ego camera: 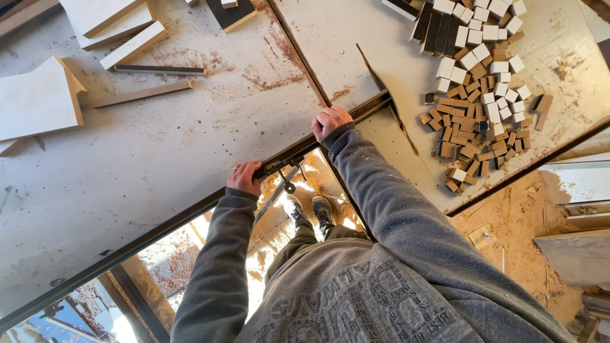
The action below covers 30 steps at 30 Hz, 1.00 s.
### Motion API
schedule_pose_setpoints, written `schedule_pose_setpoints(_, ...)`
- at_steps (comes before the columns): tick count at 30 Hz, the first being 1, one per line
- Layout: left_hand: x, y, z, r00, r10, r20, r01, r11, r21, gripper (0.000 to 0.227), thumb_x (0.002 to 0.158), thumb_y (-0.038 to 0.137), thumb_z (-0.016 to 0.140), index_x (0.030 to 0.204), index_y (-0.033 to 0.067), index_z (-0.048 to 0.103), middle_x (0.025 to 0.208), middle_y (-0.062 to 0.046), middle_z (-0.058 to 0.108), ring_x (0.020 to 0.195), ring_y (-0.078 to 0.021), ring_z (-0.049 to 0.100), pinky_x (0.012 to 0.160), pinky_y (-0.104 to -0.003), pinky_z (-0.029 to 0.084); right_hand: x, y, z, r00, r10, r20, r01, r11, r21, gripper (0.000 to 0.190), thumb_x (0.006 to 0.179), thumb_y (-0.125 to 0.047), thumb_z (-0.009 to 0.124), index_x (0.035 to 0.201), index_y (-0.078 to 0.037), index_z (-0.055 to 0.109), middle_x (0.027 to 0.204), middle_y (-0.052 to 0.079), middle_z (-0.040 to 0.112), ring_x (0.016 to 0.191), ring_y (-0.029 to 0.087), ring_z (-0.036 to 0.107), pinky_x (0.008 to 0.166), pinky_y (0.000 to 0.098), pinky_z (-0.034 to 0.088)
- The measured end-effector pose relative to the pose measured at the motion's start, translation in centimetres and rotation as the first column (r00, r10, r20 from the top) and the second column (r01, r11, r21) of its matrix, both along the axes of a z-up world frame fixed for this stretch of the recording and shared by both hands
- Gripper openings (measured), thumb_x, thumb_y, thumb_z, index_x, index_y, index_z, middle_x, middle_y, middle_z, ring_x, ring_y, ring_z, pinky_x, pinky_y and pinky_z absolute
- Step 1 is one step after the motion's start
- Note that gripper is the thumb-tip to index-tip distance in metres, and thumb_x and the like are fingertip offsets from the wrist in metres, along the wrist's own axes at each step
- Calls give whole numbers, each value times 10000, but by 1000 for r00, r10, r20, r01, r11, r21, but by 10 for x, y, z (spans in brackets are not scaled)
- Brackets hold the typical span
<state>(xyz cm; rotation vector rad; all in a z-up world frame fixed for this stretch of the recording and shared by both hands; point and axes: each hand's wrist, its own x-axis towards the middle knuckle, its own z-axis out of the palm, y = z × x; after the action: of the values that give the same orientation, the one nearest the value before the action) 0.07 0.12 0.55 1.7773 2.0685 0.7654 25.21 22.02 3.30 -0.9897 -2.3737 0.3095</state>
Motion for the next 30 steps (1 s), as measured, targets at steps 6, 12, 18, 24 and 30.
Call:
schedule_pose_setpoints(6, -2, 0, -2, 1000, 6, 20, -6, 1000, -7, 353, 799, 53, 805, 1141, 92, 726, 1160, -92, 744, 1037, -332, 681, 895, -437, 576, -5, 4, -4, 1000, -17, -5, 17, 1000, 8, 226, 835, -146, 672, 637, -86, 583, 679, 84, 617, 664, 282, 583, 640, 419, 514)
schedule_pose_setpoints(12, -2, -4, -7, 996, 43, 77, -49, 996, 81, 324, 740, -55, 708, 1036, 77, 703, 1129, -79, 753, 1024, -341, 684, 899, -435, 575, -6, 2, 8, 1000, -11, -9, 10, 1000, -9, 234, 833, -139, 674, 639, -83, 555, 656, 94, 582, 639, 296, 560, 627, 425, 497)
schedule_pose_setpoints(18, 4, 4, 39, 994, 86, 73, -92, 992, 81, 293, 693, 15, 776, 962, 78, 683, 1042, -80, 725, 935, -338, 663, 810, -443, 537, -7, 1, 17, 1000, 1, 19, 0, 1000, -29, 232, 824, -126, 668, 634, -86, 541, 647, 85, 561, 622, 286, 541, 618, 422, 489)
schedule_pose_setpoints(24, 6, 5, 40, 987, 145, 66, -146, 989, 15, 271, 681, 107, 828, 933, 111, 728, 1035, -25, 743, 890, -294, 667, 771, -427, 525, -8, 1, 25, 999, -2, 37, 3, 999, -38, 221, 842, -138, 651, 651, -81, 556, 660, 75, 553, 642, 270, 538, 634, 412, 483)
schedule_pose_setpoints(30, 4, 8, 40, 997, 50, 66, -53, 998, 46, 372, 731, -31, 665, 1057, 125, 753, 1109, -26, 751, 943, -301, 672, 831, -405, 549, -6, 2, 26, 999, 2, 52, 0, 999, -52, 213, 863, -149, 637, 668, -81, 585, 667, 69, 548, 645, 252, 533, 635, 400, 485)
